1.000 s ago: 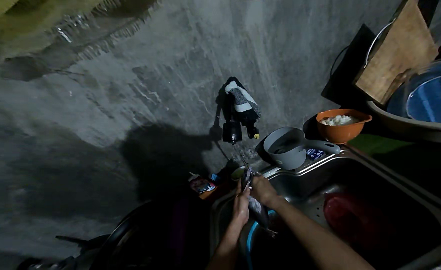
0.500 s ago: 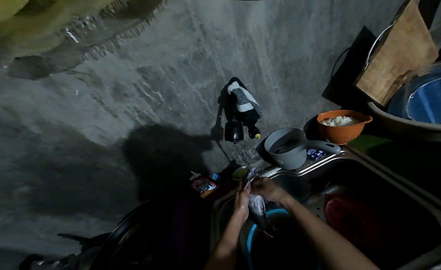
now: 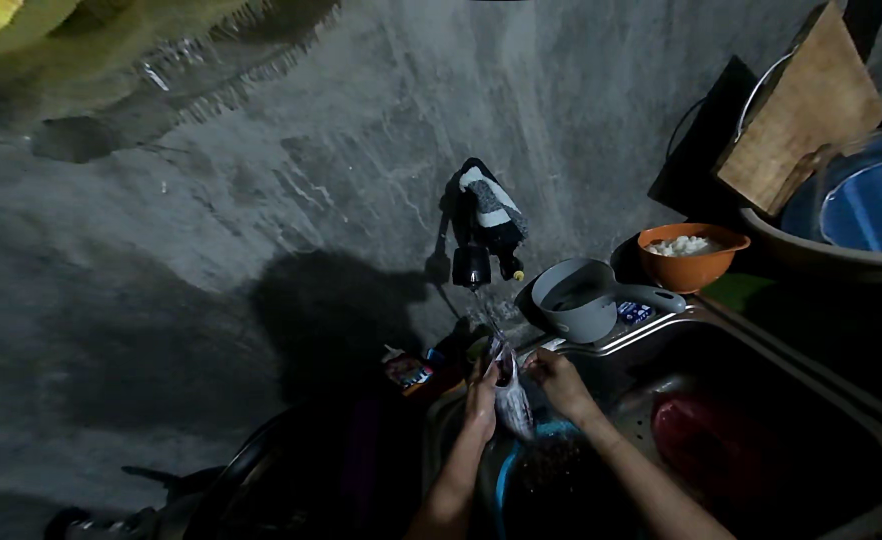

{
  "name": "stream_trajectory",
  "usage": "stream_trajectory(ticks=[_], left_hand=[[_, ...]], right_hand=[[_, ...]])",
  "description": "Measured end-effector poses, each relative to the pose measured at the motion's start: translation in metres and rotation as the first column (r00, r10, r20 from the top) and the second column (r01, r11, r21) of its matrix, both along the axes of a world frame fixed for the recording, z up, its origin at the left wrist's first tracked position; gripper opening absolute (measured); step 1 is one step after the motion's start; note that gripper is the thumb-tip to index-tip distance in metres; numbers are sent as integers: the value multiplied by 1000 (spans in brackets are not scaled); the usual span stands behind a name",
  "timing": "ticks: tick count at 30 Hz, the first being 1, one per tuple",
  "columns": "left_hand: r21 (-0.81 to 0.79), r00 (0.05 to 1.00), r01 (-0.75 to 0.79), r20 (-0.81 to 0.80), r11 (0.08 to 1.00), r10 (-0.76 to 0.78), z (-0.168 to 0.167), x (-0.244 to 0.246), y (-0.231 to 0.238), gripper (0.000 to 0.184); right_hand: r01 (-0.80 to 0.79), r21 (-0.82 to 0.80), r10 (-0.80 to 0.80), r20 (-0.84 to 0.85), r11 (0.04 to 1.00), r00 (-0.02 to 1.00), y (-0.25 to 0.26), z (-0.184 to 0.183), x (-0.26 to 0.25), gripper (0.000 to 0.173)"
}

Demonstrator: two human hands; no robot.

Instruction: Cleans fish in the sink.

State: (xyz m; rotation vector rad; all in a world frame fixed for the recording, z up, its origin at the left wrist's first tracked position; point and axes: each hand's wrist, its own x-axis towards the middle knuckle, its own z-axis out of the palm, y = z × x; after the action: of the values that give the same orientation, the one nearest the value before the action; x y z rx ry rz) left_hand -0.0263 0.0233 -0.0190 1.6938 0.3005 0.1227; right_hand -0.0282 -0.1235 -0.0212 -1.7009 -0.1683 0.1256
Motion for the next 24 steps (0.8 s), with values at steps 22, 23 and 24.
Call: stream_trajectory(ticks=[22,23,24], left_hand=[[-42,999,16,51,999,-14,6,1,-8,46],[-32,998,24,53,999,-22,6,2,-8,46],[-26,998,30,50,999,-29,6,2,-8,46]], right_hand=[[-156,-537,203,28,829,979,31,-3,-8,45],[-157,-550,205,27,820,978,31,-2,-9,44],[-157,-561,210,31,813,977,30,-1,-10,43]])
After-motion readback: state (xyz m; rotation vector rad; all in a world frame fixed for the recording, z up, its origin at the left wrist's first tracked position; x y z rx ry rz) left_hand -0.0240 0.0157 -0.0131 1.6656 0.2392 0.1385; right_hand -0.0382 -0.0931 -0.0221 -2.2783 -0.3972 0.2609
